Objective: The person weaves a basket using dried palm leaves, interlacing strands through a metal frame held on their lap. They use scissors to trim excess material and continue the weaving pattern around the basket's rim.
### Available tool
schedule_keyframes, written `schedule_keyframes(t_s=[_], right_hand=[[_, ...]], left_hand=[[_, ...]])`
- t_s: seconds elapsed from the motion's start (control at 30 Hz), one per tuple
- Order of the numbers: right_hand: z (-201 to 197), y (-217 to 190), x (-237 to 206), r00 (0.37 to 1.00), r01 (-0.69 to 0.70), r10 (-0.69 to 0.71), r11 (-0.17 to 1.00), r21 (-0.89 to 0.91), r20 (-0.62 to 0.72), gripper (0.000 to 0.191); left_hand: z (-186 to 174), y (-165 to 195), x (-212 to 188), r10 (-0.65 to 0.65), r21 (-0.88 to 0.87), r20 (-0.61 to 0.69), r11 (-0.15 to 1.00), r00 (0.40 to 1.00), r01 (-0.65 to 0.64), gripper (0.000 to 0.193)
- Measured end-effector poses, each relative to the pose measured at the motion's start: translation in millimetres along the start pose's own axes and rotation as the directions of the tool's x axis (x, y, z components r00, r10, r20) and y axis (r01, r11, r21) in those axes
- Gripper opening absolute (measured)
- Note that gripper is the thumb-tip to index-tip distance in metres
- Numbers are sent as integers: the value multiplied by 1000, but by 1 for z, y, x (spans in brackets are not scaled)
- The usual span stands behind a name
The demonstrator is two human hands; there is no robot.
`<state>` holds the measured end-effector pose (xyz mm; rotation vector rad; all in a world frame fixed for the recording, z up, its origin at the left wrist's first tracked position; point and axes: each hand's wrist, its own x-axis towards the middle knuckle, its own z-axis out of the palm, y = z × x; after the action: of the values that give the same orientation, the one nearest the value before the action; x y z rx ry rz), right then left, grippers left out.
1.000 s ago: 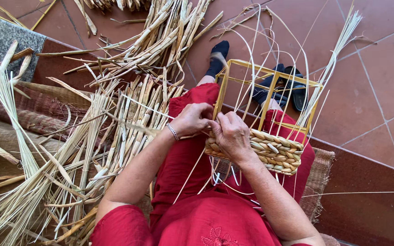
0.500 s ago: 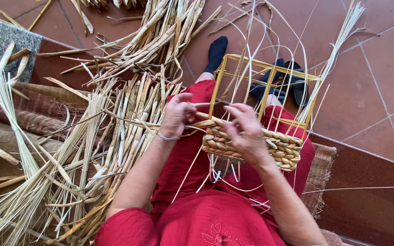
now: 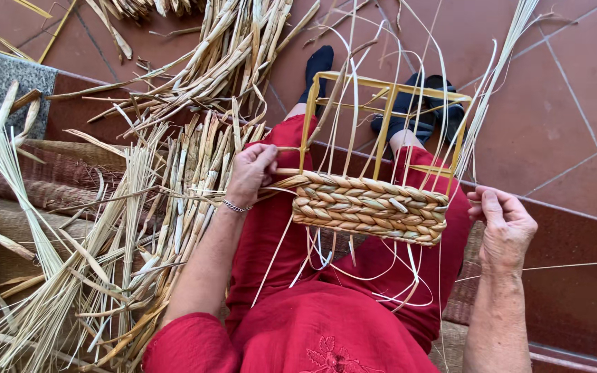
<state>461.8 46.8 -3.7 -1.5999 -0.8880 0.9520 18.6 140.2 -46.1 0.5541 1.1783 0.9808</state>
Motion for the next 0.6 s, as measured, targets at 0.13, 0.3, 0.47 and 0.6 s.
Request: schedule_keyframes(t_s=[0.13, 0.3, 0.47, 0.6], right_hand=[[-17, 34, -3, 995, -101, 102, 990, 95, -4, 14], [-10, 42, -6, 993, -115, 115, 982, 147, 7, 14], [2, 29, -11, 983, -168, 171, 985, -43, 67, 19], [3, 26, -6, 973, -211, 204, 976, 55, 107, 30]], left_hand=[[-5, -6, -9, -32, -323, -163, 946, 986, -22, 16], [-13, 1, -21, 29, -352, 106, 936, 994, 10, 12], [-1, 2, -25, 223, 496, 63, 839, 973, -224, 26], [2, -14, -27, 187, 108, -189, 980, 964, -168, 23]])
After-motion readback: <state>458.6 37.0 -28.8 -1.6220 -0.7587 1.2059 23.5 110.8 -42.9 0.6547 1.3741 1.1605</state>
